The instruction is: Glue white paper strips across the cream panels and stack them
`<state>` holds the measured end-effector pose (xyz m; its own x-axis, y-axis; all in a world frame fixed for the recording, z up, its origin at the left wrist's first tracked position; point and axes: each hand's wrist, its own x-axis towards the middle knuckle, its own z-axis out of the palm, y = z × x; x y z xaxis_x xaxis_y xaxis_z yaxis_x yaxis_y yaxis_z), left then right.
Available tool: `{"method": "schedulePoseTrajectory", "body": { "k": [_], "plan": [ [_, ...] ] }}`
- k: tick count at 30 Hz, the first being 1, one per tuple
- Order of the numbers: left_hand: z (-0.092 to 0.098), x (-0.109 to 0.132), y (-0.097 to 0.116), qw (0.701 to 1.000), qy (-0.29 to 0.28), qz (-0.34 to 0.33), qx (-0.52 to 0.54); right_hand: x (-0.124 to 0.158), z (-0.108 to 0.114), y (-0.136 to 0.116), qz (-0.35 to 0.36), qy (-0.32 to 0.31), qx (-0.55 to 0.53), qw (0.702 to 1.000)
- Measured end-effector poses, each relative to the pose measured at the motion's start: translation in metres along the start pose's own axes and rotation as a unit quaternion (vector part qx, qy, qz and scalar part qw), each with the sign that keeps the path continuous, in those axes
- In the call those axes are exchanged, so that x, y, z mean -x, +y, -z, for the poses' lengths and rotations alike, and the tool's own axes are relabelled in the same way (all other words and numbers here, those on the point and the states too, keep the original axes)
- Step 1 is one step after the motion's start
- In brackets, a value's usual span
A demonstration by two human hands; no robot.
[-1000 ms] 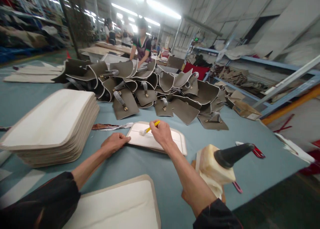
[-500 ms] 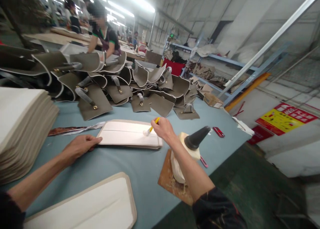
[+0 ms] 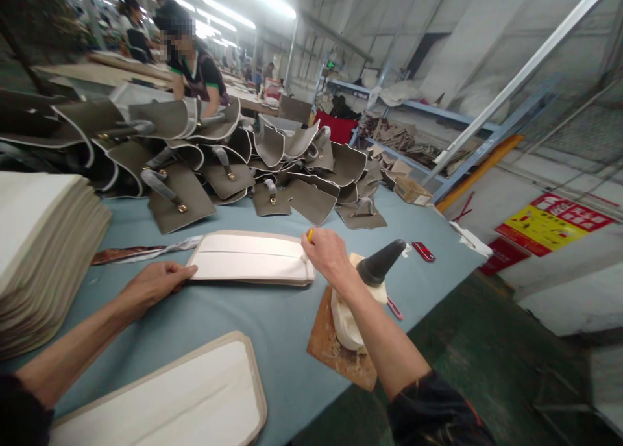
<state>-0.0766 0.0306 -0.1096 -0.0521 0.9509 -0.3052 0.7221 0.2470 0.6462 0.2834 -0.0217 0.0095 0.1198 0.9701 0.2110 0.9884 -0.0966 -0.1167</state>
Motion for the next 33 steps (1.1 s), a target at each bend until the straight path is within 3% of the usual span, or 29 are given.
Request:
{"method": "schedulePoseTrajectory", "body": {
  "k": [14, 25, 33],
  "plan": [
    [0.004, 0.014, 0.007, 1.0, 0.004, 0.023, 0.01, -0.007, -0.016, -0.073, 0.042, -0.015, 0.011, 0.999],
    [0.008, 0.025, 0.016, 0.999, 0.003, 0.036, -0.005, -0.027, -0.045, -0.152, 0.082, 0.008, -0.146, 0.986],
    [0.007, 0.027, 0.014, 0.999, -0.005, 0.031, 0.01, -0.031, -0.064, -0.187, 0.073, 0.018, -0.316, 0.946]
  ]
}}
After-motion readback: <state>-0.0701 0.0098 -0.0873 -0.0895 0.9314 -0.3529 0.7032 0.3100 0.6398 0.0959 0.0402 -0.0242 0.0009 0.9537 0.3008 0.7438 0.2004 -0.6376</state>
